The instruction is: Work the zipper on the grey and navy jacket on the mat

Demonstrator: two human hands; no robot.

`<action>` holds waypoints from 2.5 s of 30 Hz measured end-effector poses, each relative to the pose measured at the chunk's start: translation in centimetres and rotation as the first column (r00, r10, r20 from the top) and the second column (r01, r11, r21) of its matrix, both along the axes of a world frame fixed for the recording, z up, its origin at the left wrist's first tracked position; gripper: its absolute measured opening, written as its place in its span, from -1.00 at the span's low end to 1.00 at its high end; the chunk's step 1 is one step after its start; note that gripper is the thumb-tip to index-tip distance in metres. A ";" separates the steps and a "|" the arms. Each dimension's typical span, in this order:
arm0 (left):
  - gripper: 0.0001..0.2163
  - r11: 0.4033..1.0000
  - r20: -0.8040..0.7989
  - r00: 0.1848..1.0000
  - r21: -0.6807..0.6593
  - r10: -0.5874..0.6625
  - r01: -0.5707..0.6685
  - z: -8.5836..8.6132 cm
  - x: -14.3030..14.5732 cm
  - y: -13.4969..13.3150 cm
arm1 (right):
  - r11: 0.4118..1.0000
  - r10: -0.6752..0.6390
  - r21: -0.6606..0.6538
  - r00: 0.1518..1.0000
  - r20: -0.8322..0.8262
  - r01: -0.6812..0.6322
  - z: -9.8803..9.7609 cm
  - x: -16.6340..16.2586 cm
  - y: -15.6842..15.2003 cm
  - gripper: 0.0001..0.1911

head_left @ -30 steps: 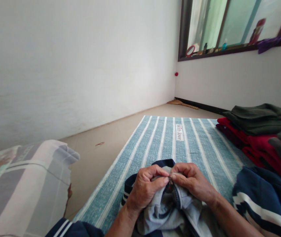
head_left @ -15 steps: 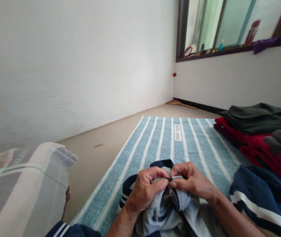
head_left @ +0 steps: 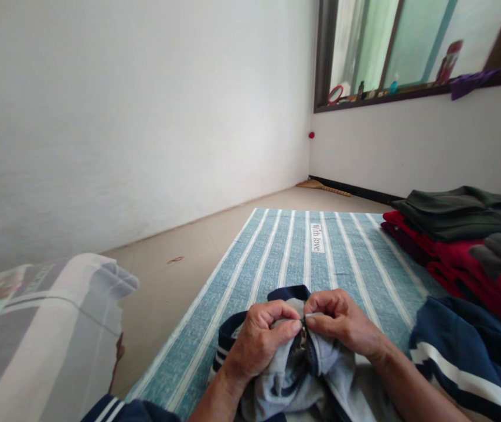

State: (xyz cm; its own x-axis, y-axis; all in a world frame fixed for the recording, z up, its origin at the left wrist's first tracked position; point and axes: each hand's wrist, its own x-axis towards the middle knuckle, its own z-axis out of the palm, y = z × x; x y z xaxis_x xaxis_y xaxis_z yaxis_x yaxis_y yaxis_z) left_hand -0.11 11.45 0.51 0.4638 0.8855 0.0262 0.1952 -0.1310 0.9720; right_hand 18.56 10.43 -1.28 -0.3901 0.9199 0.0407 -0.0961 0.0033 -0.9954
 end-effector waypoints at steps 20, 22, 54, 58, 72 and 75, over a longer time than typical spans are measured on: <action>-0.74 0.957 0.055 0.997 -0.281 -0.058 0.071 0.2 0.4 0.9 | 0.998 0.061 0.024 0.987 -0.146 -0.058 -0.4 -0.3 0.2 -0.70; -0.76 0.931 0.116 0.992 -0.356 -0.046 0.084 0.2 0.5 0.8 | 0.998 0.061 0.030 0.984 -0.167 -0.057 -0.3 -0.3 0.2 -0.70; -0.79 0.916 0.124 0.967 -0.368 0.222 -0.163 0.8 0.7 1.1 | 0.283 -0.663 0.945 0.679 0.316 -0.163 1.1 -2.6 -1.9 -0.80; -0.80 0.933 0.106 0.972 -0.320 0.211 -0.167 1.0 0.7 1.0 | 0.319 -0.608 0.941 0.737 0.295 -0.113 1.2 -2.7 -1.9 -0.79; -0.77 0.978 -0.058 0.981 -0.088 0.184 -0.189 1.3 0.8 0.6 | 0.823 -0.308 0.558 0.911 0.274 0.111 1.8 -2.4 -1.9 -0.82; -0.78 0.983 -0.102 0.979 -0.031 0.178 -0.182 1.3 0.6 0.5 | 0.820 -0.276 0.569 0.910 0.309 0.055 2.2 -2.1 -2.0 -0.80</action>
